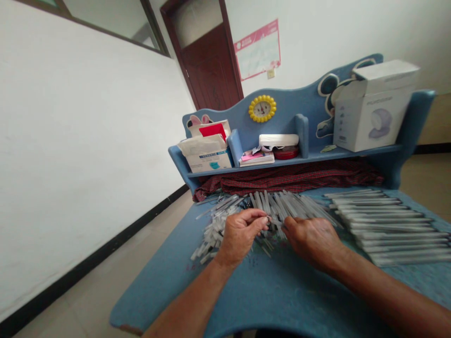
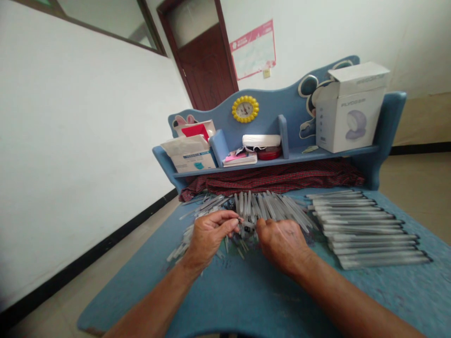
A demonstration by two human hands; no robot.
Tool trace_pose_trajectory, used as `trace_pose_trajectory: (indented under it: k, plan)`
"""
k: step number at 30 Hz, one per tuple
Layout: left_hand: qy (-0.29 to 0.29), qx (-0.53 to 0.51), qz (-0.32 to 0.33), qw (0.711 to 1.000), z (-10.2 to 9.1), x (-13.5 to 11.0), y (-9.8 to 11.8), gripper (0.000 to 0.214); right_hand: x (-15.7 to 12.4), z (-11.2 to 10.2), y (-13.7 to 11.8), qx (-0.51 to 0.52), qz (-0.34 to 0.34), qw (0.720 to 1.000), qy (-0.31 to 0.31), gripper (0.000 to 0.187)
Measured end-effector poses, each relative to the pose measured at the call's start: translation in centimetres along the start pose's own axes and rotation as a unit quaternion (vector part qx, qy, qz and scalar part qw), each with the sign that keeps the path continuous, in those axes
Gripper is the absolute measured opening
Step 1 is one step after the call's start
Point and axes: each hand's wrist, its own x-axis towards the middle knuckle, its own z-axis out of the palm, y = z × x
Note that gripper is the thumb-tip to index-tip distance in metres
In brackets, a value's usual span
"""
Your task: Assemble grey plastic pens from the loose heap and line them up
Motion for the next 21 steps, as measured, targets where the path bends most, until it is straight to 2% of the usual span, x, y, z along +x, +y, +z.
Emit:
trace_pose_trajectory:
  k: [8, 21]
  plan:
    - [-0.003, 0.036, 0.025, 0.999, 0.33, -0.21, -0.33, 0.016, 0.03, -0.05, -0.02, 0.004, 0.001, 1.0, -0.014, 0.02]
    - [-0.011, 0.168, 0.119, 0.978, 0.11, -0.55, -0.22, 0.015, -0.16, -0.68, -0.08, -0.007, -0.013, 1.0, -0.022, 0.019]
